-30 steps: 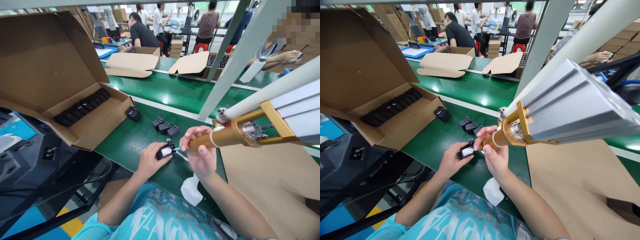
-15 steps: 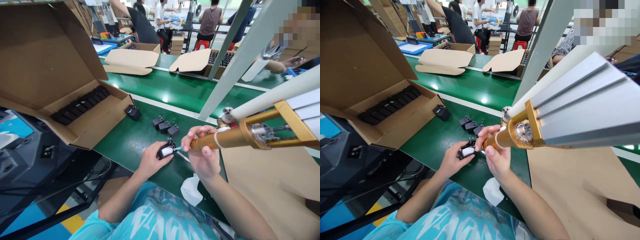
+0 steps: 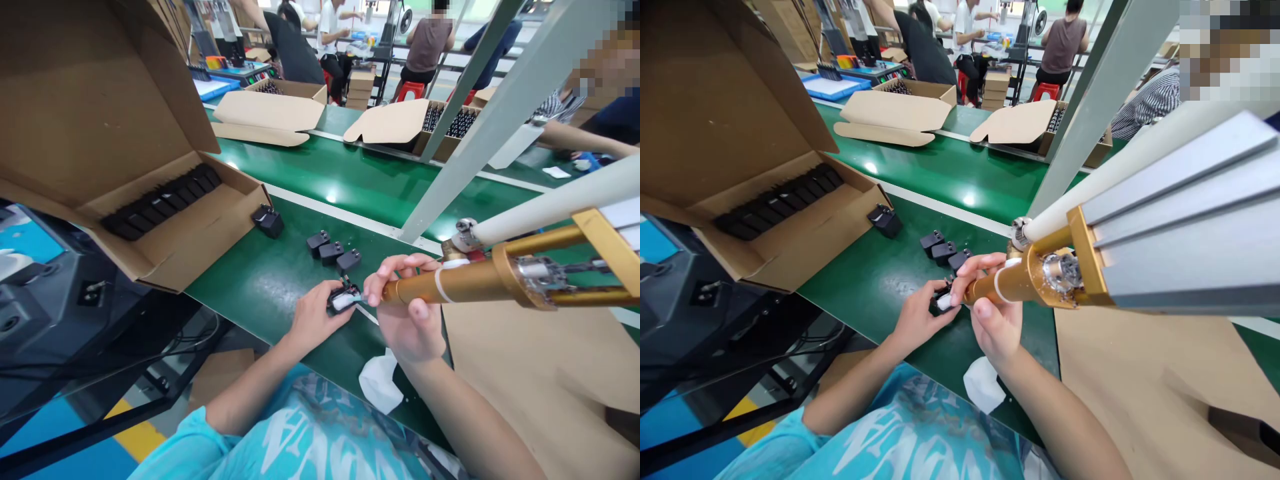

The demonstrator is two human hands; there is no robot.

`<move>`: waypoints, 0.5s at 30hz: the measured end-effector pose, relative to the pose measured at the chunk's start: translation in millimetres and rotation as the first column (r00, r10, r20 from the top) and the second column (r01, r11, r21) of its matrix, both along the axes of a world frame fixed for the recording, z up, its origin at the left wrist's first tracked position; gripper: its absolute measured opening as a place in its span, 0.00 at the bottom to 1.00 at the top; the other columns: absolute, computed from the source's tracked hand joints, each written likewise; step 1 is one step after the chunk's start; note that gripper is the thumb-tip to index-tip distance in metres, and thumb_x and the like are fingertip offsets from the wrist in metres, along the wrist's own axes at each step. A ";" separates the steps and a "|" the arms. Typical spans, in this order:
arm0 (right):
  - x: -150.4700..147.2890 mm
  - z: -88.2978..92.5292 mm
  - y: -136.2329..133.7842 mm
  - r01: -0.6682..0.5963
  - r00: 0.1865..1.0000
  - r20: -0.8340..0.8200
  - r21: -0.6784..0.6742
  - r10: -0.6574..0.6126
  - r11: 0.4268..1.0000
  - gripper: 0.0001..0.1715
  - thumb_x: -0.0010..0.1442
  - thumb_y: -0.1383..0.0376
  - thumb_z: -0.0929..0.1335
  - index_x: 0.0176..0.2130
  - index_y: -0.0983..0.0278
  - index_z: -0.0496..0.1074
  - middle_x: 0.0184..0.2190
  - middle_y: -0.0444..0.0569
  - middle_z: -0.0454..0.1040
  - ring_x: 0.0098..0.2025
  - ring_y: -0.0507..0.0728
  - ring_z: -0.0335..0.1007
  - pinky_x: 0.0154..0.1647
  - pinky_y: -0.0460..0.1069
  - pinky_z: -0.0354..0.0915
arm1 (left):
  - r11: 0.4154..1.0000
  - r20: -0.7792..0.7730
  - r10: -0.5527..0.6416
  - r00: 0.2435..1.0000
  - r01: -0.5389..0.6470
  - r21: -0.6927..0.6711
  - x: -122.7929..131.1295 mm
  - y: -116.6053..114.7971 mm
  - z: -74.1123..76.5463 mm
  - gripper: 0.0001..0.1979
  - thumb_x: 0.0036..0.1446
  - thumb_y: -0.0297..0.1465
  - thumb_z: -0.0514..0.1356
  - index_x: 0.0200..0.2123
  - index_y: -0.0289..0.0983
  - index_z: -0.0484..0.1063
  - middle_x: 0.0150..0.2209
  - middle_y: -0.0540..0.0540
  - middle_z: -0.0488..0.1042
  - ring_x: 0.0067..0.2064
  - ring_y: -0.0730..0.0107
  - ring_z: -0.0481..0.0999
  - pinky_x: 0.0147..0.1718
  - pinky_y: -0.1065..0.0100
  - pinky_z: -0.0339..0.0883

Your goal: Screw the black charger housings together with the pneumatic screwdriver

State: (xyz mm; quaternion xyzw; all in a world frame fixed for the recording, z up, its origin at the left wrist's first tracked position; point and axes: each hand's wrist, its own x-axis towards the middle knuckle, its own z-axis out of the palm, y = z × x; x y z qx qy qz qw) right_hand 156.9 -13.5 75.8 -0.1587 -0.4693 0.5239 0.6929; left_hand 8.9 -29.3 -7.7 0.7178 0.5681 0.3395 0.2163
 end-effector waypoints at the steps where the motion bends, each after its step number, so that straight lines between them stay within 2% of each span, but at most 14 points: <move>1: -0.5 0.3 0.0 -0.005 1.000 0.001 0.004 0.005 1.000 0.17 0.58 0.57 0.69 0.47 0.56 0.69 0.37 0.44 0.69 0.25 0.50 0.69 0.30 0.52 0.67 | 1.000 0.000 -0.019 1.000 0.019 0.010 2.9 -0.4 0.7 0.16 0.55 0.37 0.64 0.45 0.40 0.67 0.42 0.47 0.79 0.40 0.62 0.80 0.38 0.64 0.72; 6: -2.4 1.3 -0.8 -0.018 1.000 0.014 0.014 0.018 1.000 0.18 0.58 0.57 0.69 0.48 0.55 0.68 0.38 0.44 0.69 0.25 0.50 0.69 0.27 0.51 0.66 | 0.991 0.099 -0.099 0.990 0.089 0.101 15.4 -0.5 7.7 0.17 0.54 0.35 0.66 0.45 0.40 0.67 0.44 0.46 0.79 0.43 0.63 0.80 0.42 0.64 0.73; 9: -3.0 1.3 -2.2 -0.010 1.000 0.026 0.021 0.010 1.000 0.14 0.58 0.57 0.68 0.45 0.55 0.69 0.38 0.44 0.68 0.24 0.50 0.69 0.28 0.52 0.68 | 0.982 0.142 -0.126 0.982 0.104 0.157 17.1 0.4 9.6 0.17 0.54 0.34 0.66 0.45 0.40 0.67 0.45 0.46 0.79 0.44 0.62 0.80 0.43 0.63 0.74; 12: -3.3 1.0 -3.0 0.007 1.000 0.029 0.015 -0.008 1.000 0.11 0.59 0.57 0.68 0.43 0.55 0.69 0.38 0.44 0.67 0.25 0.50 0.69 0.28 0.52 0.68 | 0.985 0.150 -0.122 0.981 0.101 0.140 15.7 0.7 8.2 0.17 0.54 0.35 0.65 0.46 0.41 0.67 0.45 0.45 0.79 0.44 0.61 0.80 0.42 0.62 0.74; 15: -3.2 0.4 -2.2 0.020 0.999 0.041 -0.008 -0.020 1.000 0.15 0.58 0.55 0.68 0.45 0.54 0.67 0.37 0.44 0.68 0.24 0.50 0.68 0.26 0.51 0.67 | 0.990 0.129 -0.111 0.985 0.099 0.097 14.2 0.0 5.9 0.17 0.54 0.37 0.65 0.46 0.41 0.67 0.45 0.45 0.79 0.43 0.61 0.80 0.42 0.62 0.74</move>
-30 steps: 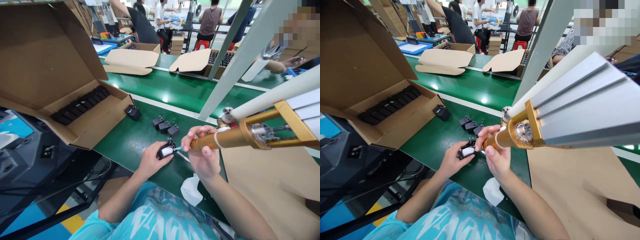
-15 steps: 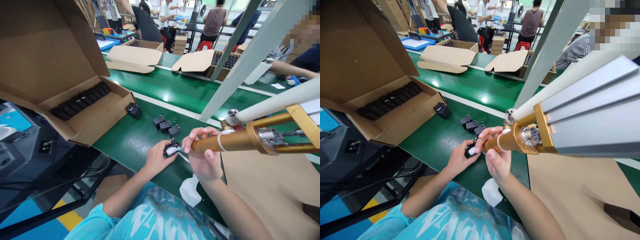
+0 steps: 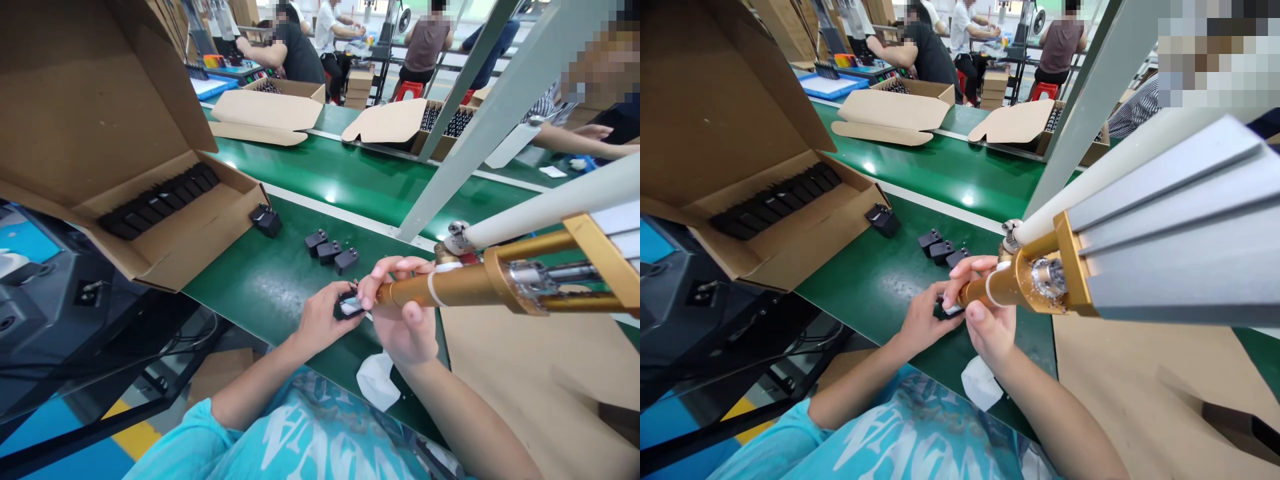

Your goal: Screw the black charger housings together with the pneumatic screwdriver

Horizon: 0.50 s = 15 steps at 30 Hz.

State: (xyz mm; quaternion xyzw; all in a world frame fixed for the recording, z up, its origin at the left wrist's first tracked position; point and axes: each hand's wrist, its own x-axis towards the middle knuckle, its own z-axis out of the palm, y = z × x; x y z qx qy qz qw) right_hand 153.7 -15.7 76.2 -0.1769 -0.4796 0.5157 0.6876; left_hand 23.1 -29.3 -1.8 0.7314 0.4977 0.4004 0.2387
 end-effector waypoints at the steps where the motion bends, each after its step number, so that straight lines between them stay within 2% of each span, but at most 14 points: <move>1: 0.2 -0.3 0.5 0.000 1.000 0.001 -0.004 0.000 1.000 0.17 0.58 0.54 0.69 0.47 0.54 0.67 0.37 0.44 0.69 0.24 0.51 0.68 0.25 0.51 0.67 | 1.000 -0.015 0.006 1.000 -0.007 -0.008 -0.3 -0.3 -0.6 0.17 0.55 0.37 0.65 0.46 0.41 0.68 0.44 0.46 0.79 0.43 0.62 0.80 0.42 0.62 0.74; 5: 2.0 -1.8 2.7 -0.009 1.000 -0.017 -0.023 0.008 1.000 0.24 0.56 0.55 0.70 0.51 0.52 0.64 0.39 0.44 0.69 0.25 0.51 0.69 0.29 0.53 0.68 | 0.998 -0.120 0.056 0.991 -0.060 -0.027 -3.1 0.4 -1.3 0.16 0.56 0.39 0.64 0.45 0.40 0.69 0.39 0.47 0.79 0.39 0.62 0.80 0.40 0.63 0.73; 8: 3.7 -2.9 4.6 0.011 1.000 -0.026 -0.045 -0.013 0.999 0.27 0.55 0.57 0.71 0.53 0.51 0.62 0.40 0.44 0.68 0.26 0.51 0.70 0.31 0.53 0.68 | 0.997 -0.200 0.074 0.977 -0.077 -0.007 -12.8 2.7 -1.8 0.16 0.56 0.40 0.64 0.45 0.39 0.70 0.39 0.46 0.78 0.40 0.60 0.79 0.39 0.63 0.72; 11: 4.9 -3.5 6.8 0.070 0.997 -0.025 -0.063 -0.072 0.996 0.26 0.54 0.57 0.71 0.51 0.51 0.62 0.41 0.43 0.67 0.26 0.51 0.69 0.32 0.53 0.66 | 0.995 -0.246 0.084 0.966 -0.092 -0.022 -30.7 3.2 -3.8 0.17 0.56 0.39 0.65 0.46 0.39 0.71 0.41 0.45 0.78 0.42 0.59 0.78 0.40 0.62 0.71; 15: 5.8 -4.2 8.8 0.129 0.991 -0.007 -0.080 -0.130 0.988 0.22 0.54 0.58 0.71 0.47 0.50 0.62 0.42 0.43 0.67 0.26 0.50 0.68 0.31 0.53 0.66 | 0.986 -0.244 0.056 0.968 -0.092 -0.141 -55.7 -0.6 -7.3 0.16 0.55 0.39 0.65 0.45 0.40 0.72 0.42 0.45 0.77 0.43 0.59 0.77 0.42 0.61 0.71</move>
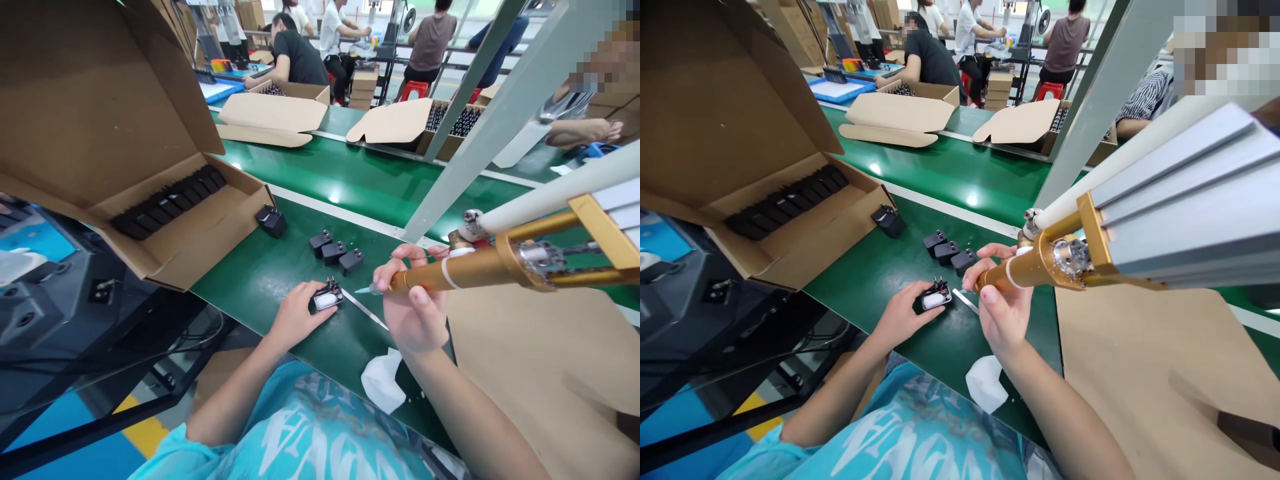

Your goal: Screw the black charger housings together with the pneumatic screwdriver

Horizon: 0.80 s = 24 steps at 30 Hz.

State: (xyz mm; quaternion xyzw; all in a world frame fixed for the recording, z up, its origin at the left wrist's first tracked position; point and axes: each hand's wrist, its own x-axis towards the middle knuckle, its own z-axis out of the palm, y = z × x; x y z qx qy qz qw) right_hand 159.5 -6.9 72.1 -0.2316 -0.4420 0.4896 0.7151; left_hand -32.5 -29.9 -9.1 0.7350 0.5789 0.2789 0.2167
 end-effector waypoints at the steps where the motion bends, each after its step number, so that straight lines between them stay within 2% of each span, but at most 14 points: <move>1: 0.2 -0.2 0.2 0.013 1.000 0.002 -0.003 -0.013 1.000 0.22 0.53 0.58 0.71 0.46 0.50 0.62 0.43 0.43 0.66 0.26 0.50 0.67 0.31 0.53 0.65 | 0.999 0.025 -0.004 1.000 0.005 -0.040 -4.4 -0.4 -0.3 0.17 0.55 0.39 0.65 0.46 0.40 0.71 0.43 0.45 0.78 0.44 0.58 0.78 0.43 0.60 0.71; 3: 0.5 -0.2 0.4 0.022 1.000 -0.002 0.000 -0.022 1.000 0.20 0.54 0.58 0.70 0.46 0.51 0.63 0.44 0.44 0.66 0.27 0.50 0.68 0.31 0.53 0.65 | 0.992 0.103 -0.022 0.994 0.035 -0.125 -10.2 1.5 -0.1 0.21 0.55 0.41 0.66 0.50 0.40 0.69 0.48 0.44 0.77 0.49 0.57 0.77 0.47 0.58 0.71; 6: 0.8 0.7 0.5 0.005 1.000 0.001 0.017 -0.005 1.000 0.18 0.55 0.60 0.69 0.45 0.51 0.64 0.44 0.44 0.65 0.27 0.50 0.67 0.30 0.52 0.64 | 0.966 0.271 -0.079 0.959 0.140 -0.215 -11.0 12.0 0.8 0.29 0.55 0.41 0.66 0.58 0.42 0.64 0.57 0.41 0.72 0.57 0.56 0.73 0.55 0.55 0.68; 9: 0.9 2.0 0.8 0.000 1.000 0.027 0.015 0.000 1.000 0.17 0.55 0.59 0.69 0.45 0.51 0.64 0.42 0.43 0.65 0.26 0.50 0.67 0.29 0.52 0.65 | 0.942 0.440 -0.125 0.889 0.246 -0.228 -5.1 26.0 -0.1 0.21 0.59 0.37 0.62 0.55 0.41 0.68 0.57 0.41 0.73 0.57 0.58 0.73 0.58 0.55 0.66; 12: 0.7 2.3 1.1 -0.002 1.000 0.025 0.012 0.002 1.000 0.17 0.55 0.59 0.70 0.44 0.52 0.63 0.41 0.43 0.66 0.26 0.50 0.67 0.29 0.52 0.65 | 0.927 0.535 -0.150 0.832 0.306 -0.217 2.2 34.2 -2.6 0.15 0.62 0.31 0.57 0.52 0.41 0.71 0.52 0.42 0.77 0.54 0.62 0.76 0.55 0.58 0.69; 15: 0.5 1.4 1.4 -0.012 1.000 -0.002 0.018 0.012 1.000 0.18 0.55 0.60 0.70 0.45 0.52 0.63 0.41 0.43 0.67 0.26 0.50 0.68 0.30 0.52 0.66 | 0.963 0.447 -0.171 0.878 0.245 -0.113 5.5 33.1 -2.2 0.17 0.60 0.26 0.54 0.51 0.40 0.71 0.45 0.45 0.80 0.48 0.65 0.78 0.50 0.60 0.72; 17: 0.5 0.7 1.6 -0.021 1.000 -0.020 0.021 0.022 1.000 0.19 0.55 0.61 0.70 0.46 0.52 0.63 0.40 0.43 0.68 0.26 0.50 0.68 0.30 0.52 0.66 | 0.982 0.283 -0.188 0.940 0.187 0.031 4.3 29.0 2.3 0.19 0.58 0.24 0.54 0.51 0.41 0.72 0.42 0.46 0.79 0.45 0.65 0.77 0.49 0.60 0.71; 19: 0.6 0.2 1.8 -0.021 0.999 -0.028 0.013 0.022 1.000 0.20 0.55 0.61 0.70 0.47 0.52 0.63 0.39 0.42 0.68 0.25 0.50 0.68 0.30 0.52 0.65 | 0.974 0.123 -0.203 0.971 0.188 0.124 1.2 23.9 9.3 0.21 0.58 0.24 0.55 0.55 0.41 0.71 0.46 0.44 0.77 0.48 0.62 0.74 0.50 0.58 0.70; 22: 1.2 -0.3 2.1 -0.014 1.000 -0.025 -0.005 0.013 1.000 0.21 0.55 0.59 0.70 0.47 0.52 0.61 0.39 0.42 0.68 0.25 0.50 0.67 0.30 0.52 0.65 | 0.973 -0.009 -0.204 0.979 0.203 0.107 -3.8 16.1 18.6 0.24 0.63 0.29 0.55 0.63 0.42 0.64 0.54 0.41 0.73 0.53 0.59 0.71 0.53 0.56 0.67; 24: 1.7 -0.6 2.3 -0.014 1.000 -0.027 -0.004 0.014 1.000 0.21 0.55 0.59 0.71 0.47 0.52 0.61 0.39 0.43 0.69 0.25 0.50 0.68 0.30 0.52 0.65 | 0.975 -0.037 -0.199 0.979 0.201 0.095 -5.2 11.9 20.3 0.24 0.66 0.31 0.54 0.65 0.42 0.61 0.53 0.42 0.74 0.53 0.59 0.71 0.53 0.55 0.67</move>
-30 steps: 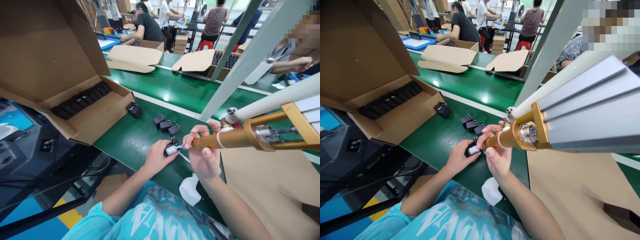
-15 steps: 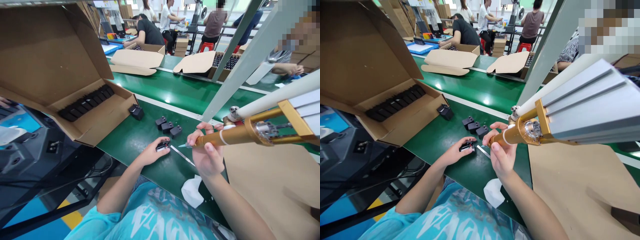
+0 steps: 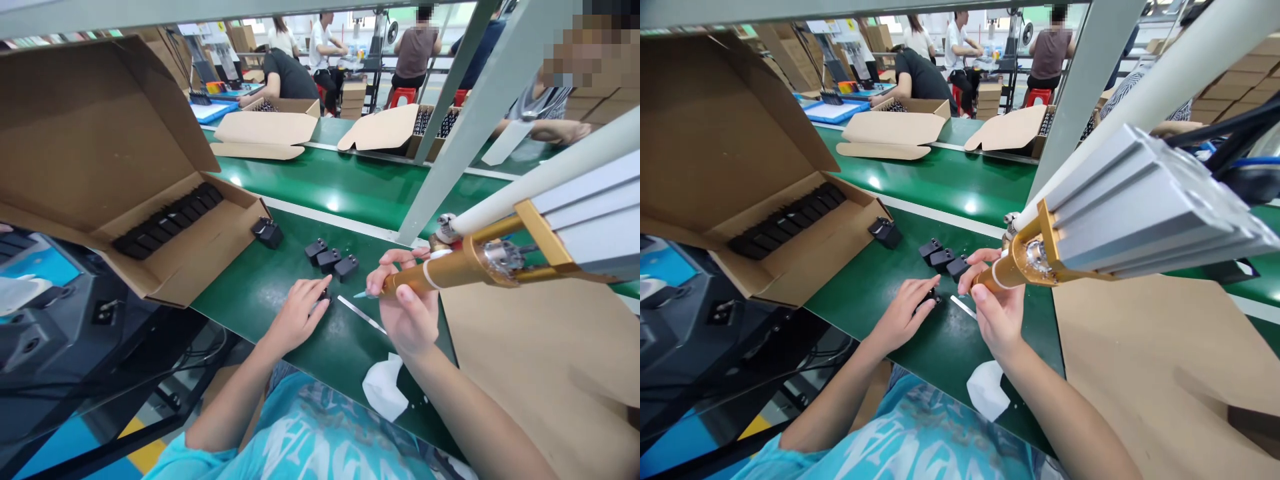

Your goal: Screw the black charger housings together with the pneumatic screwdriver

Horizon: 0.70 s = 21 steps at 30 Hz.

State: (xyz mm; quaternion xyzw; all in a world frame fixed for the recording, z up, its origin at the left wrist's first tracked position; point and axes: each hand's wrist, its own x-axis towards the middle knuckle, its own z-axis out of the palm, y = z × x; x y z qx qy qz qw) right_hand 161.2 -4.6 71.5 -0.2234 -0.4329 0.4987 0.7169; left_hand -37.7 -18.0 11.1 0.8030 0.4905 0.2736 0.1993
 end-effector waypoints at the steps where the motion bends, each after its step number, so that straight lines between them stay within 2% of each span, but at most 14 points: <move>1: 0.3 -0.2 0.0 -0.003 1.000 -0.001 0.001 0.003 1.000 0.21 0.55 0.59 0.71 0.46 0.52 0.61 0.39 0.43 0.69 0.25 0.50 0.68 0.30 0.52 0.65 | 1.000 0.001 0.004 1.000 -0.004 0.007 0.2 -1.7 -0.7 0.23 0.67 0.31 0.53 0.64 0.43 0.61 0.52 0.42 0.75 0.52 0.60 0.72 0.52 0.56 0.68; 3: 0.8 -0.5 0.0 -0.011 1.000 -0.001 0.001 0.011 1.000 0.21 0.55 0.60 0.71 0.46 0.53 0.62 0.39 0.43 0.69 0.26 0.50 0.68 0.30 0.52 0.65 | 0.999 0.029 0.030 0.999 -0.031 0.038 2.1 -4.3 -4.1 0.21 0.67 0.32 0.54 0.62 0.42 0.64 0.49 0.43 0.77 0.48 0.62 0.74 0.49 0.58 0.71; 6: 1.4 -1.1 0.0 -0.017 1.000 -0.001 0.000 0.017 1.000 0.20 0.55 0.59 0.71 0.46 0.54 0.63 0.38 0.43 0.69 0.26 0.50 0.68 0.30 0.52 0.66 | 0.989 0.086 0.114 0.990 -0.122 0.088 8.1 -6.1 -10.7 0.14 0.64 0.33 0.57 0.53 0.41 0.72 0.45 0.44 0.79 0.46 0.63 0.77 0.47 0.61 0.72; 10: 1.8 -1.7 0.1 -0.027 1.000 -0.013 0.007 0.027 1.000 0.19 0.56 0.60 0.71 0.47 0.54 0.64 0.38 0.43 0.70 0.26 0.50 0.69 0.31 0.51 0.67 | 0.979 0.153 0.151 0.977 -0.169 0.112 16.6 -6.6 -17.8 0.07 0.62 0.33 0.59 0.42 0.40 0.73 0.45 0.44 0.80 0.47 0.62 0.78 0.49 0.59 0.72; 16: 2.0 -2.2 1.0 -0.039 0.999 -0.012 0.001 0.039 0.999 0.19 0.57 0.61 0.71 0.47 0.54 0.65 0.38 0.43 0.70 0.27 0.50 0.69 0.31 0.51 0.67 | 0.967 0.288 0.243 0.926 -0.255 0.003 20.4 -7.3 -25.3 0.05 0.62 0.32 0.59 0.39 0.40 0.73 0.46 0.45 0.80 0.47 0.64 0.79 0.50 0.59 0.72; 18: 2.4 -2.9 1.2 -0.046 0.999 -0.012 0.003 0.046 0.999 0.19 0.57 0.61 0.70 0.47 0.54 0.65 0.38 0.43 0.70 0.27 0.50 0.69 0.31 0.51 0.67 | 0.971 0.296 0.240 0.925 -0.236 -0.047 16.4 -5.1 -24.2 0.05 0.61 0.33 0.60 0.40 0.40 0.74 0.46 0.45 0.80 0.48 0.63 0.79 0.51 0.58 0.72; 21: 3.2 -4.4 1.4 -0.065 0.997 -0.035 0.019 0.066 0.998 0.19 0.58 0.63 0.70 0.49 0.53 0.65 0.38 0.43 0.70 0.28 0.50 0.69 0.32 0.51 0.67 | 0.990 0.272 0.111 0.956 -0.082 -0.116 5.3 2.6 -18.5 0.07 0.62 0.33 0.60 0.41 0.41 0.76 0.48 0.44 0.80 0.49 0.63 0.79 0.51 0.58 0.71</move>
